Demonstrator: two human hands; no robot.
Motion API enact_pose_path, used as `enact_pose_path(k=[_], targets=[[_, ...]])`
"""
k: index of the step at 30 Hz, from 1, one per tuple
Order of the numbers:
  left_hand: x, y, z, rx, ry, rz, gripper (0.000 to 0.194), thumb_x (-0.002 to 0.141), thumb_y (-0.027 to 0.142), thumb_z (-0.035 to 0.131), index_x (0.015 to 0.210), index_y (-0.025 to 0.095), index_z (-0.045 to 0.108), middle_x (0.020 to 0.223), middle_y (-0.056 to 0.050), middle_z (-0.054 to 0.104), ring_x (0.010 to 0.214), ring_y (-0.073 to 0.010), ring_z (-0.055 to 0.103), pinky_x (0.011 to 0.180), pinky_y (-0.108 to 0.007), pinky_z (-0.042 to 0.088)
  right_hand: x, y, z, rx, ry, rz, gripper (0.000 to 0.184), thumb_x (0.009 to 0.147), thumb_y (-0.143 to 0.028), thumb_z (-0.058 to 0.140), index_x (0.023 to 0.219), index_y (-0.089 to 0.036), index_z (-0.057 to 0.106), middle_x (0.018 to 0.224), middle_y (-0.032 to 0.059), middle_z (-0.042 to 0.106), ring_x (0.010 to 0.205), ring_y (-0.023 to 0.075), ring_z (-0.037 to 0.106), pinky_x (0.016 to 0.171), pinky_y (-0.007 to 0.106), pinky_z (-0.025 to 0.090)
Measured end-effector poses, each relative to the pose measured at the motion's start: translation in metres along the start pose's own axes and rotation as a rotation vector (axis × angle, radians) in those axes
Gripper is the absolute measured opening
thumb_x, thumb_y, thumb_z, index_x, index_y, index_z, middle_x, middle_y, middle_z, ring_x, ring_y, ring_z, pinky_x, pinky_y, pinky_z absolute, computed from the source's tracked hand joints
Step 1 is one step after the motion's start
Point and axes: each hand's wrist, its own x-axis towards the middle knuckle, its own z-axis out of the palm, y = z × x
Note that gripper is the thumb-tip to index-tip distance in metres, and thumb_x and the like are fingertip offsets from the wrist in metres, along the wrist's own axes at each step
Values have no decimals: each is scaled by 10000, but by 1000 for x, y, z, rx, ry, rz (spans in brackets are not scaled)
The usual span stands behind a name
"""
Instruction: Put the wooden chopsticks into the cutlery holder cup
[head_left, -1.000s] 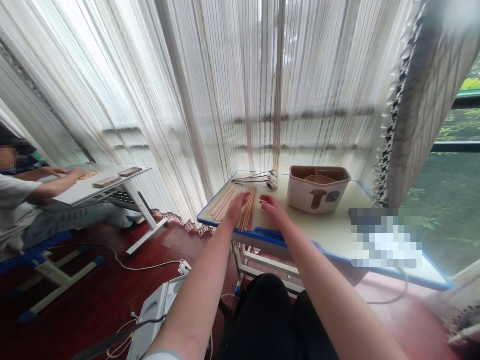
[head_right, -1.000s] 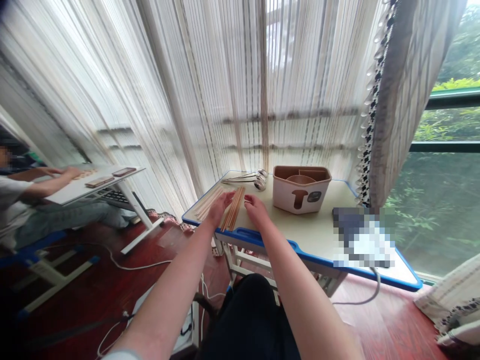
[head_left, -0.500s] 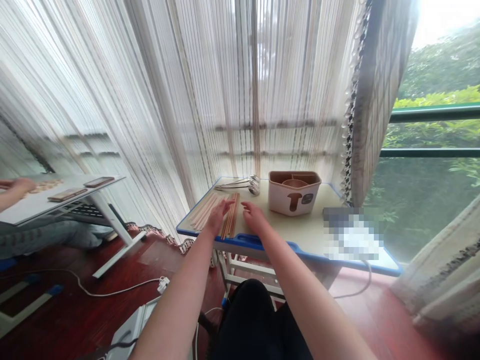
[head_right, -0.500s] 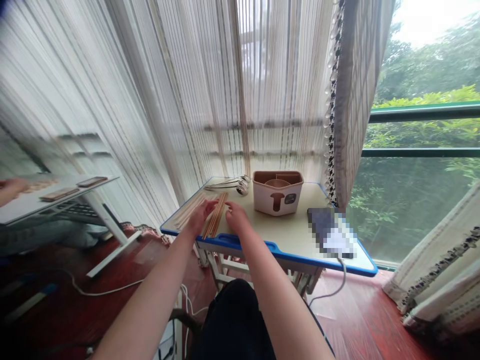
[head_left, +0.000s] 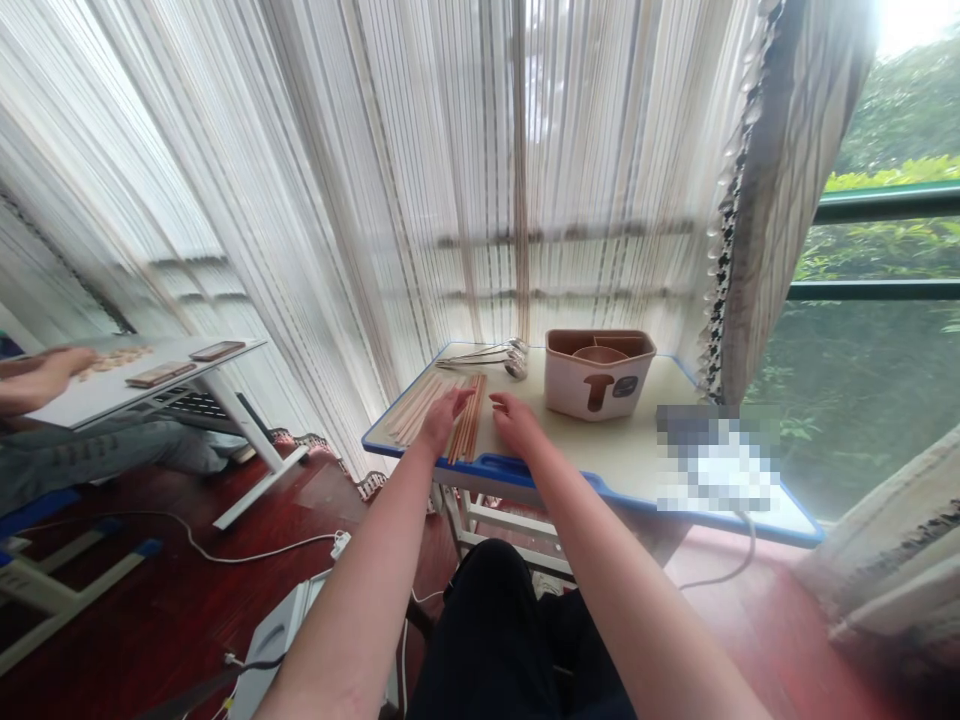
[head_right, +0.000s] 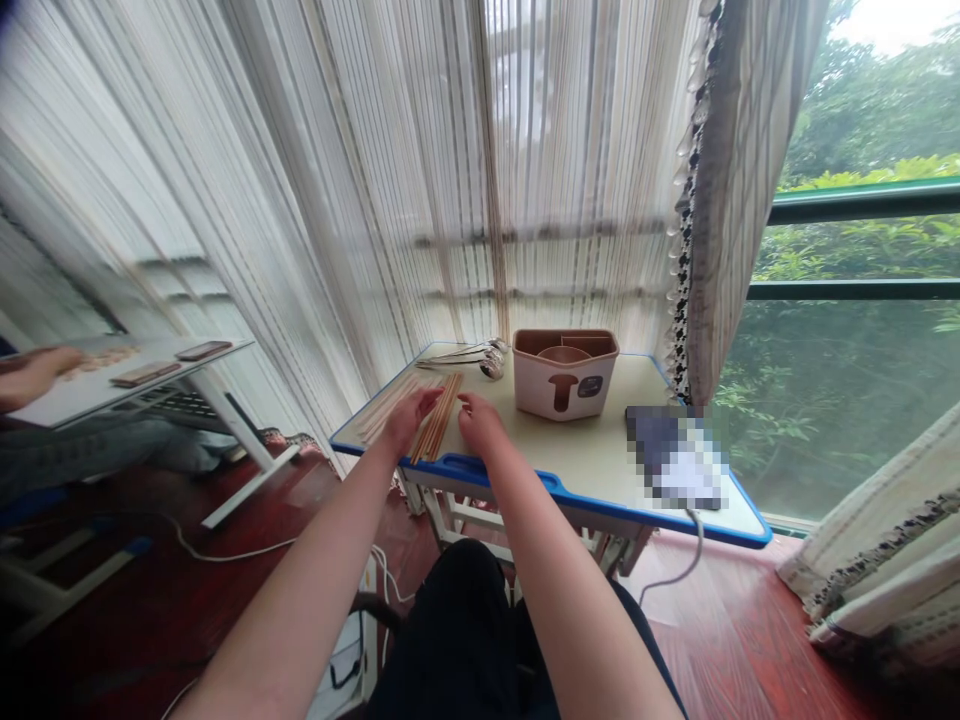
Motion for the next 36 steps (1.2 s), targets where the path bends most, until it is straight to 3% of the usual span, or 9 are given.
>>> enact_pose_path(k=[6,15,20,27,33,36], targets=[[1,-3,-2,-23,14,3,393,822,444,417,954,149,641,1140,-93,603,1128,-189,505,1001,-360,352,1,1,-1,-185,-41,-28,346,766,-122,416,1026,-238,613,1084,21,621,1056,162,528,953,296,367],[-2,4,1,58,26,-19,489,840,520,326,945,165,644,1143,-90,602,1150,-197,486,1018,-376,315,1,3,4,-314,-124,-163,380,755,-119,436,1079,-241,593,1133,10,598,1104,159,483,993,297,318],[-1,2,0,41,4,-8,490,846,518,317,950,165,641,1157,-83,593,1163,-194,473,1022,-372,311,3,5,4,-353,-83,-96,427,744,-106,418,1142,-176,558,1155,65,582,1106,179,482,979,296,330],[0,0,-2,-32,9,-15,458,830,523,369,923,170,645,1115,-87,614,1145,-195,488,1013,-358,328,-2,-2,5,-400,-162,-209,359,782,-164,425,1082,-248,604,1148,16,595,1128,202,455,1015,351,270],[-2,3,0,1,21,-13,463,835,521,351,912,175,650,1113,-90,616,1139,-202,493,1007,-355,337,0,-1,4,-432,-95,-123,298,762,-142,435,963,-175,653,991,83,649,1008,203,528,943,310,334],[-3,5,1,-1,32,-16,472,830,526,358,920,167,650,1121,-93,611,1136,-207,494,1007,-358,336,0,-2,2,-421,-60,-93,315,777,-165,433,1026,-154,625,1032,93,634,1021,196,519,931,299,333]])
